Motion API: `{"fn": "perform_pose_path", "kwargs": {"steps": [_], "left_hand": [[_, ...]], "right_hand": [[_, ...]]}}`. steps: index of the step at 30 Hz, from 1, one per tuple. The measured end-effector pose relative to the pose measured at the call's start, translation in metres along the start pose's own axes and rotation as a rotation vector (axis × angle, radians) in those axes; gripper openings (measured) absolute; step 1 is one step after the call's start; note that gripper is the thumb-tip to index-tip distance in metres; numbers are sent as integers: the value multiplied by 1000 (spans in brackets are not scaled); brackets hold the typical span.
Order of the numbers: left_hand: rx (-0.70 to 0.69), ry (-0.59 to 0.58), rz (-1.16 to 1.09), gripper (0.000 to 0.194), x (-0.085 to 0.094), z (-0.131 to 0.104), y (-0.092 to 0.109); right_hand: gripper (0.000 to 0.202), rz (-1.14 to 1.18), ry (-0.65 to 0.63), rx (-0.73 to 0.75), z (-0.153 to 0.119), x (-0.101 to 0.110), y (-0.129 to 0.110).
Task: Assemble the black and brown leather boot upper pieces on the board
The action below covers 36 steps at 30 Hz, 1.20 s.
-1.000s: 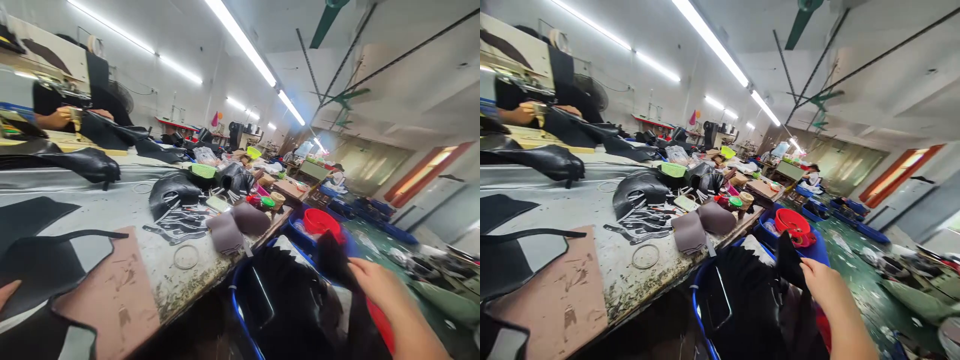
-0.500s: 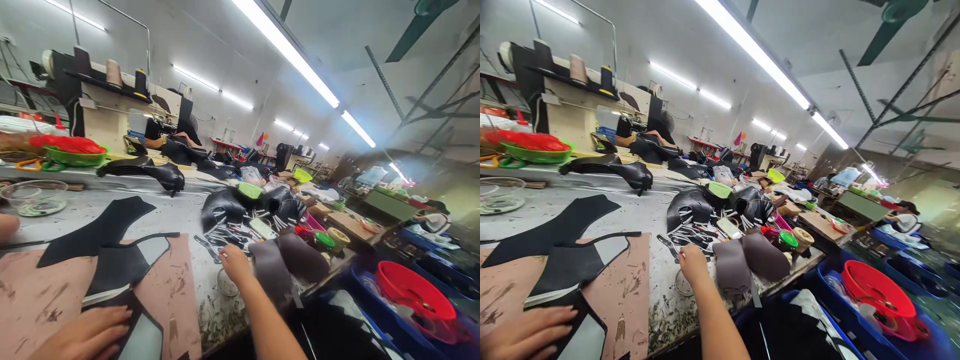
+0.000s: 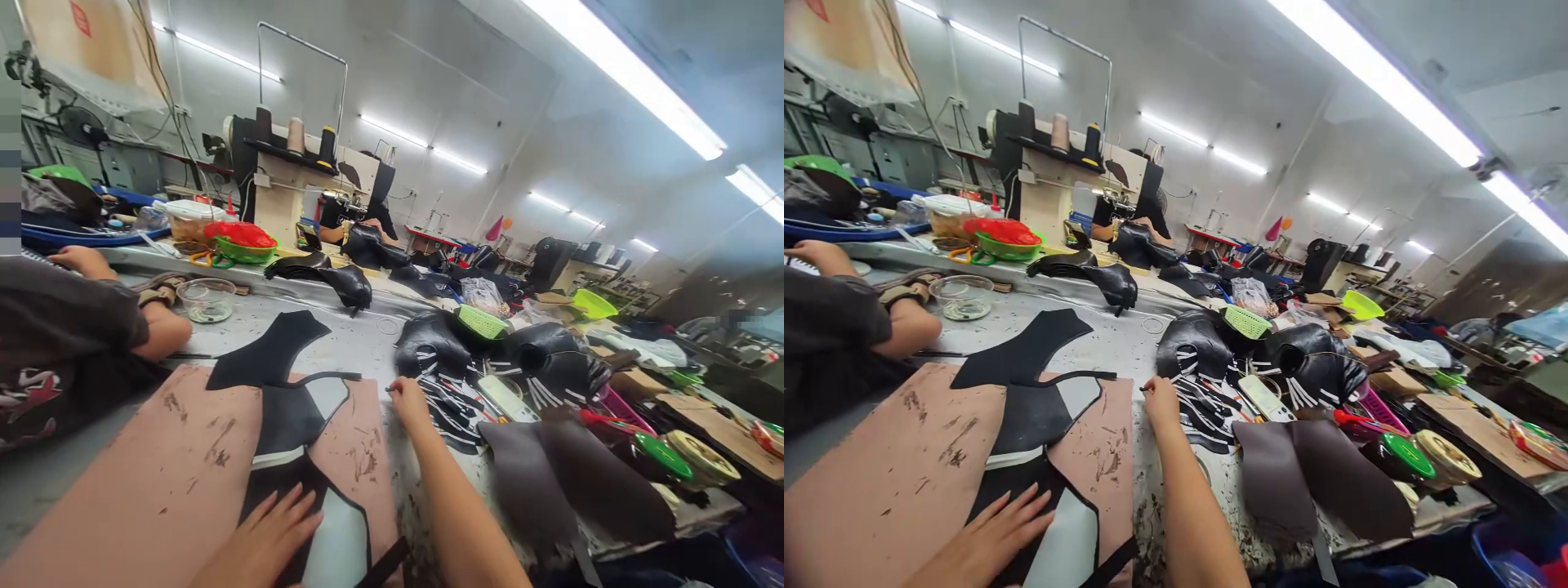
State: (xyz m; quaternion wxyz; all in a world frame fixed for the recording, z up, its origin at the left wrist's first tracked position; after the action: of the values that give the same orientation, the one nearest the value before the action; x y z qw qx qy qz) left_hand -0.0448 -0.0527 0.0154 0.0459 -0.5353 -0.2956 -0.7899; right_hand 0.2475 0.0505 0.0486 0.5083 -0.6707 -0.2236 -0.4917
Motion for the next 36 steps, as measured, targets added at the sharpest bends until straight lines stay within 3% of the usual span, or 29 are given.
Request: {"fn": "perform_pose_path", "kwargs": {"steps": [4,5,7,9,11,14,17,21,25,27,30,33,36], "left_hand": [[310,226,-311,37,14,-6,15],[373,253,-439,38,17,-5,22],[451,236,-747,43,22,0,38],[479,171,-1019,43,24,5,53],[506,138,-1129,38,24,7,64],[528,147,-1028,31,23,4,71],[466,136,-805,26,20,-4,72],[354,125,-563,23,5,-19,72],[346,209,-526,22,-6,-29,73],[382,220,-609,21,-4,-30,73],[468,234,-825,20,3,-27,76],[633,262,-1226,26,6,-23,79],[887,324,-1569,39,7,-23,80]], "right_hand": [[24,177,-2,215,-73,28,-8],[22,340,-21,370,-98,32,-11],[19,558,-112,522,-147,30,-16],[14,674,-130,515,-187,19,-20],[10,704,-118,454,-212,7,-22],[9,639,-134,394,-224,-2,-26],[9,528,-148,453,-224,1,-30],[13,373,77,628,-235,-2,-35],[17,313,263,724,-248,-13,-36],[17,374,221,672,-250,-16,-34],[14,598,-63,420,-247,-16,-32],[9,1019,-372,25,-243,-14,-33],[17,1507,-502,-270,-239,-8,-25]]}}
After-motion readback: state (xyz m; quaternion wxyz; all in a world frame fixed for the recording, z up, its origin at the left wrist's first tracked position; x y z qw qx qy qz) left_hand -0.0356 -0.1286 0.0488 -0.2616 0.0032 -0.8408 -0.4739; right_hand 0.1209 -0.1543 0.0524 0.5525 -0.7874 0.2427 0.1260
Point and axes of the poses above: each hand's wrist, its own z-axis towards the middle knuckle, its own x-axis out of the back of the hand, y = z × x, the point moved 1 cm from there along z, towards the middle knuckle, and after that the axes turned 10 degrees about -x, right-handed, at the moved point
